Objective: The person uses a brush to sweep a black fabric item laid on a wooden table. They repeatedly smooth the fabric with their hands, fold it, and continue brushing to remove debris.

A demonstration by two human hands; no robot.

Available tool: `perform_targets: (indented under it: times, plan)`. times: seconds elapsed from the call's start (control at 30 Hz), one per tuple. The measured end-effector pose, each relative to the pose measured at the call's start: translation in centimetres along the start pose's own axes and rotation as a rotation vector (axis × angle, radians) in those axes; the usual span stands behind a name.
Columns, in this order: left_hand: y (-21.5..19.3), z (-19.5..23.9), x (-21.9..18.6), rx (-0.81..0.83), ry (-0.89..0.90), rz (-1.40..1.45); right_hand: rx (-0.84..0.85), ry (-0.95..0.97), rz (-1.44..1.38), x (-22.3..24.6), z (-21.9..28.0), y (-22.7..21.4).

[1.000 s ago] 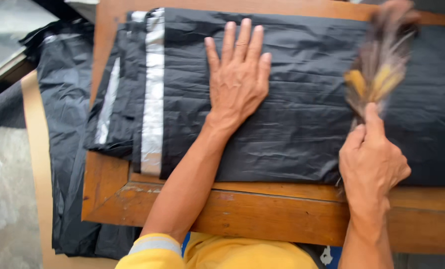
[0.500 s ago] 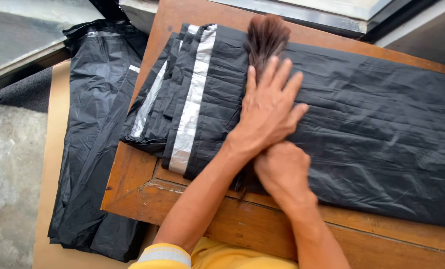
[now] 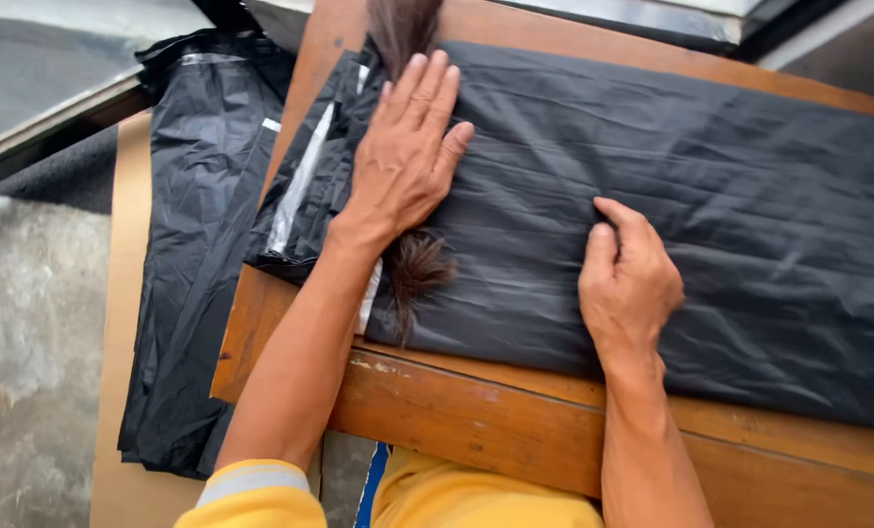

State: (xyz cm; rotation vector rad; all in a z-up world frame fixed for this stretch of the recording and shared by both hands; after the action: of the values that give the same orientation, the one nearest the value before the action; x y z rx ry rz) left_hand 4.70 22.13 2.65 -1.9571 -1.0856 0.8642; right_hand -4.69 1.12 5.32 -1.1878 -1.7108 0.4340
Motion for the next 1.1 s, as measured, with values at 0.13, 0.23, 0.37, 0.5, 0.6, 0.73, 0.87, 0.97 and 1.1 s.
perform_targets:
  times: [0.13, 0.23, 0.37, 0.5, 0.6, 0.73, 0.87, 0.97, 1.1]
  plan:
    - [-1.0, -0.7, -2.7, -0.012, 0.041, 0.045, 0.122, -0.044, -0.003, 1.2, 0.3, -0.1]
    - [0.6, -0.8, -6.7, 0.083, 0.022, 0.260, 0.233, -0.144, -0.130, 4.0, 2.2, -0.9]
    - [-0.3, -1.2, -14.4, 0.230, -0.030, 0.749, 0.208, -0.172, 0.109, 4.2, 3.8, -2.1]
    - [-2.6, 0.4, -19.8, 0.175, 0.042, 0.764, 0.261, 0.030, 0.164, -1.0, 3.7, -2.8]
    - [-1.4, 3.0, -20.8, 0.190, 0.145, 0.496, 0.141, -0.097, 0.404, -4.3, 3.3, -5.3]
    - [0.9, 5.3, -19.7, 0.278, 0.235, 0.186, -0.024, -0.187, 0.682, -8.1, 2.6, -10.8]
    - [-0.8, 5.0, -18.5, 0.204, 0.296, 0.121, 0.131, 0.181, 0.812, -16.7, 3.3, -16.2]
    - [-1.5, 5.4, -17.7, 0.212, 0.324, 0.069, 0.092, 0.439, 0.907, -23.6, 6.5, -21.2]
    - [-2.4, 5.0, -15.7, 0.237, 0.291, 0.067, 0.041, 0.350, 1.037, -30.5, 10.2, -24.6]
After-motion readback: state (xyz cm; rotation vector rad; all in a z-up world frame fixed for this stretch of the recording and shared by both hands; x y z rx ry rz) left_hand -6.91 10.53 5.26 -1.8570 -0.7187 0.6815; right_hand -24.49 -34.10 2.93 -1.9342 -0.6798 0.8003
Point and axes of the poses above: each hand's wrist, its own z-axis away from the middle knuckle, its own y-axis out of the palm, x = y × z, the point moved 8 cm from there along -z, towards the middle knuckle, and after that the axes turned 9 degrees about -x, right-handed, at the moved point
